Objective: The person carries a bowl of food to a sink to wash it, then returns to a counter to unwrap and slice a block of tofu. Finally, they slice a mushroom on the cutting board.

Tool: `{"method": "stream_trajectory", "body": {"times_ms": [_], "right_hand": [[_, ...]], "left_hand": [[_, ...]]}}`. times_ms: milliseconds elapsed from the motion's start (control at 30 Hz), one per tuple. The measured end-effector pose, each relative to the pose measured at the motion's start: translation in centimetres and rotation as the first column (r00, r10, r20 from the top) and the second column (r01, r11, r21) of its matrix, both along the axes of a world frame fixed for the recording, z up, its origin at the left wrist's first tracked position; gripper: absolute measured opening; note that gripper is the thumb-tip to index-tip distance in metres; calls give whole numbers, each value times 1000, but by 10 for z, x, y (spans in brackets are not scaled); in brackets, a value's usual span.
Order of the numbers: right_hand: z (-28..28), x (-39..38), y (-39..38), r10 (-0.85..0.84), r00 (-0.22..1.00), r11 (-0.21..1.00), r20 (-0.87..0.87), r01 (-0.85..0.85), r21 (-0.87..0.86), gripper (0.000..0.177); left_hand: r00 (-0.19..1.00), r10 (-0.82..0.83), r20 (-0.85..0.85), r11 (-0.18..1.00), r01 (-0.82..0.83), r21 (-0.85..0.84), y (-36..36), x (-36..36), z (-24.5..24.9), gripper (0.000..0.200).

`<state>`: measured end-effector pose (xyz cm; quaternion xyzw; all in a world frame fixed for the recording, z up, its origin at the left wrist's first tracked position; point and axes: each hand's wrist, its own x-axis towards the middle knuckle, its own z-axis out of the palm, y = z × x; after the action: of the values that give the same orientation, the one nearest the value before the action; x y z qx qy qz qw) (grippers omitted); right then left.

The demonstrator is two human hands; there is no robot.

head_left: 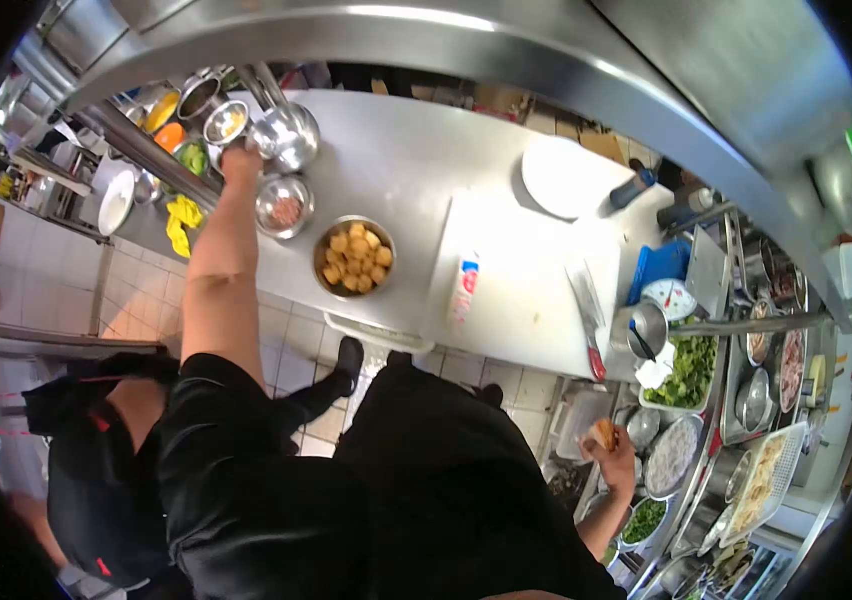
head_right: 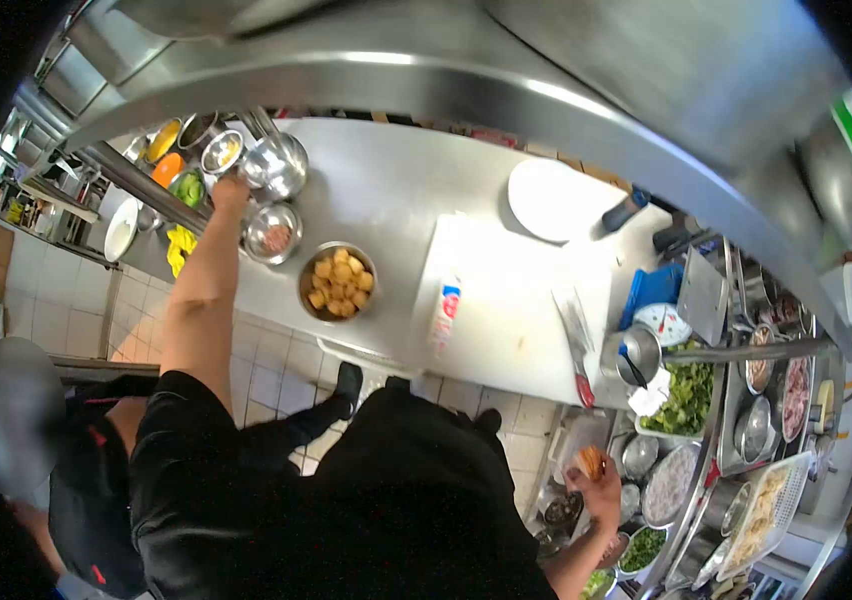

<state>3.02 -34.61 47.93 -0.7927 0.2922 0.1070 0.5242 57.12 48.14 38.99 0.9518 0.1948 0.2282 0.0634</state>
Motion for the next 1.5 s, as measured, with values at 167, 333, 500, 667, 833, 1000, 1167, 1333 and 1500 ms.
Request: {"method": "stream_trajectory", "body": {"times_ms": [167, 333, 500, 667, 833, 1000, 1167, 1333, 1500], "right_hand": [[20, 1, 39, -20, 999, 997, -48, 17, -78, 71], [36, 11, 67, -40, 999, 999, 34, 39, 23, 59], [42, 47, 58, 69, 994, 995, 88, -75, 70, 60], [56, 138, 79, 308, 920, 941, 244, -333, 68, 72], [88, 247, 210, 562, 638, 785, 526, -613, -95, 89], [130, 292, 327, 915, 183, 338, 360, -834, -435, 85], [98, 343, 380, 781, 190, 475, 595, -799, -369, 54], [43, 431, 433, 645, 553, 701, 527, -702, -122, 27], [-23, 526, 524, 564, 664, 809, 491, -565, -165, 36]], "left_hand": [[926, 146, -347, 949, -230, -215, 5, 25, 0, 52], [947, 121, -298, 807, -269, -526, -11, 9, 34, 34], [991, 121, 56, 493, -11, -870, -36, -16, 63, 21], [983, -39, 178, 269, 181, -946, -115, -112, 113, 9], [935, -355, -9, 27, 1, -1000, -213, -237, 92, 9], [907, -418, 41, -107, -4, -994, -224, -311, 105, 8], [978, -210, 10, -58, -3, -998, -126, -371, 98, 5], [977, 210, 27, -137, 57, -989, 7, -421, 84, 7], [814, 553, 179, 149, 115, -982, 208, -383, 72, 10]]}}
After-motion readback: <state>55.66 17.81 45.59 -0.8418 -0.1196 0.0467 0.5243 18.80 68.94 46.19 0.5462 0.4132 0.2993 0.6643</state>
